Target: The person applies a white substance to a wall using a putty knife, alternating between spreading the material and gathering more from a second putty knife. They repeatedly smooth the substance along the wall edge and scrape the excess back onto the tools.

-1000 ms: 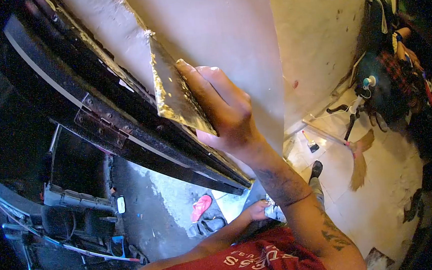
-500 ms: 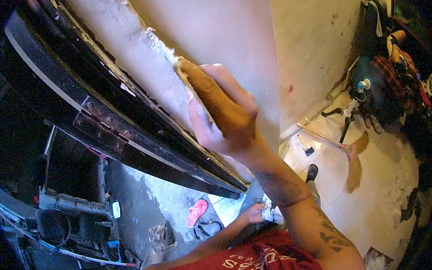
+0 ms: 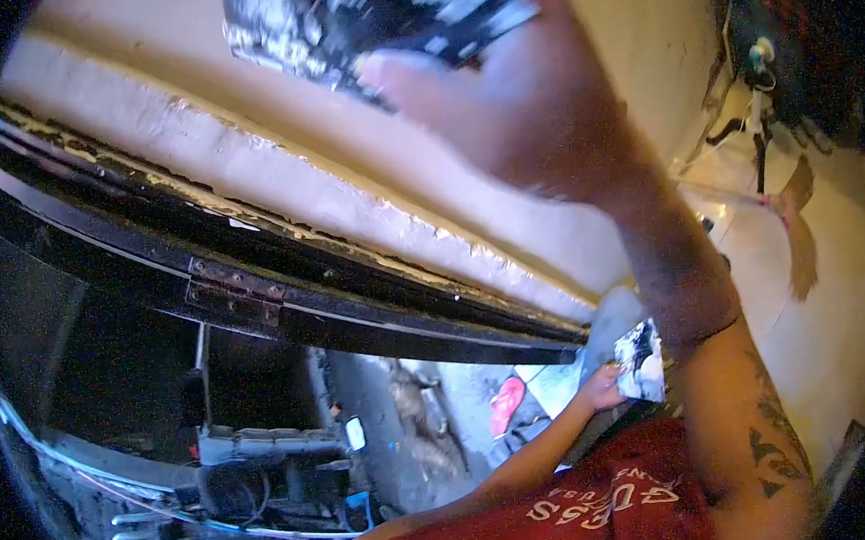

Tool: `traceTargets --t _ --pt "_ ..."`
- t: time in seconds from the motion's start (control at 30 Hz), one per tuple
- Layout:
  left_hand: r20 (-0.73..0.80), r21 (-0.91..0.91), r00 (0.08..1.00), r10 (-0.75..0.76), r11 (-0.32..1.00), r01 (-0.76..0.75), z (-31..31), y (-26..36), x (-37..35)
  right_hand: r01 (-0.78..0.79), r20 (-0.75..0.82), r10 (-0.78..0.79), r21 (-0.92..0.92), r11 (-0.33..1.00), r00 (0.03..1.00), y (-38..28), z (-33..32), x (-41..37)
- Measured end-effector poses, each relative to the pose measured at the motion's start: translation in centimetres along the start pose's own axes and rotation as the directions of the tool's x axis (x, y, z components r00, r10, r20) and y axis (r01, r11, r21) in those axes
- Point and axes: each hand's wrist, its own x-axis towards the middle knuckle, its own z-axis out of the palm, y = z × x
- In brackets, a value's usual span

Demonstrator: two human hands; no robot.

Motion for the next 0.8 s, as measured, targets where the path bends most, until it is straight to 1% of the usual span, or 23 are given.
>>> traceTargets --t 0.07,0.1,0.17,0.2,0.23,0.27,0.3,0.33,0.37,0.4,0.43,0.47,0.5,0.53,0.57,0.6,0.63,0.67,0.7,0.73,0.77,0.8 --pt "0.015 0.010 1.000 0.024 1.000 -0.024 0.7 -0.1 -0.2 -0.091 -0.132 0.093 0.016 0.996 0.987 1.0 -3.4 -1.2" --pt "-0.011 0.023 1.000 0.018 1.000 -0.018 0.9 -0.2 -0.3 0.037 -0.060 -0.042 -0.087 0.996 0.997 2.7 -5.9 -2.2" --pt "-0.061 0.046 0.998 0.016 0.999 -0.013 0.8 -0.2 -0.3 -0.054 -0.128 0.061 0.052 0.997 0.990 6.8 -11.2 -6.0" --pt "-0.103 0.093 0.993 0.051 0.995 -0.041 1.1 -0.5 -0.3 -0.219 -0.221 0.250 0.157 0.963 0.943 8.5 -14.0 -8.9" --pt "-0.139 0.136 0.986 0.093 0.988 -0.074 1.6 -0.9 -0.2 -0.344 -0.304 0.428 0.293 0.892 0.851 10.3 -16.8 -11.9" --pt "-0.169 0.181 0.975 0.142 0.977 -0.111 2.0 -1.0 0.0 -0.435 -0.391 0.519 0.288 0.853 0.760 11.6 -20.3 -15.5" --pt "-0.193 0.165 0.975 0.108 0.983 -0.077 2.2 -1.0 0.1 -0.505 -0.453 0.532 0.191 0.841 0.715 12.2 -22.1 -18.9" --pt "-0.193 0.146 0.972 0.131 0.984 -0.104 2.1 -1.2 0.3 -0.581 -0.512 0.543 0.100 0.808 0.666 12.7 -23.9 -22.2" --pt "-0.227 0.140 0.964 0.139 0.984 -0.109 3.3 -1.5 0.8 -0.656 -0.568 0.549 0.022 0.754 0.613 13.1 -25.7 -25.6" --pt "-0.264 0.131 0.954 0.140 0.985 -0.108 3.9 -1.4 1.5 -0.724 -0.509 0.587 -0.109 0.681 0.629 12.1 -27.7 -28.3" --pt "-0.281 0.132 0.952 0.124 0.987 -0.090 4.4 -1.0 2.5 -0.699 -0.499 0.654 0.126 0.704 0.569 11.3 -29.3 -31.7" --pt "-0.300 0.127 0.948 0.104 0.990 -0.068 5.2 -0.7 3.4 -0.745 -0.541 0.686 0.153 0.649 0.487 10.8 -31.2 -34.7" --pt "-0.318 0.117 0.945 0.076 0.992 -0.041 5.8 -0.6 4.5 -0.775 -0.570 0.686 0.130 0.618 0.451 9.0 -31.8 -36.0" --pt "-0.311 0.179 0.940 0.138 0.980 -0.085 6.8 -0.3 6.0 -0.805 -0.608 0.677 0.103 0.585 0.414 7.5 -32.3 -36.4" --pt "-0.299 0.235 0.936 0.185 0.965 -0.116 7.6 -0.1 7.6 -0.818 -0.559 0.731 0.151 0.554 0.392 7.2 -33.3 -36.4" --pt "-0.179 0.282 0.960 0.215 0.946 -0.159 10.2 0.8 9.0 -0.834 -0.523 0.772 0.189 0.518 0.361 6.3 -34.4 -36.8" --pt "-0.099 0.289 0.969 0.225 0.939 -0.188 11.5 1.3 10.6 -0.851 -0.512 0.799 0.218 0.478 0.317 3.7 -34.4 -36.0" --pt "-0.071 0.268 0.961 0.266 0.933 -0.238 12.4 1.7 11.9 -0.893 -0.555 0.775 0.120 0.435 0.303 2.7 -34.8 -35.2" --pt "-0.042 0.264 0.945 0.324 0.916 -0.302 11.1 1.3 13.1 -0.890 -0.609 0.745 0.137 0.436 0.271 1.3 -33.2 -32.0" --pt "-0.241 0.201 0.921 0.305 0.944 -0.260 12.9 1.7 13.2 -0.871 -0.632 0.685 0.029 0.490 0.363 0.8 -32.8 -30.5" --pt "-0.430 0.125 0.860 0.275 0.962 -0.245 14.8 2.1 13.5 -0.854 -0.677 0.627 -0.003 0.521 0.385 0.5 -33.3 -30.1" --pt "-0.413 0.336 0.833 0.369 0.912 -0.238 15.2 3.0 13.5 -0.750 -0.530 0.549 -0.571 0.334 0.647 0.9 -35.8 -32.2"
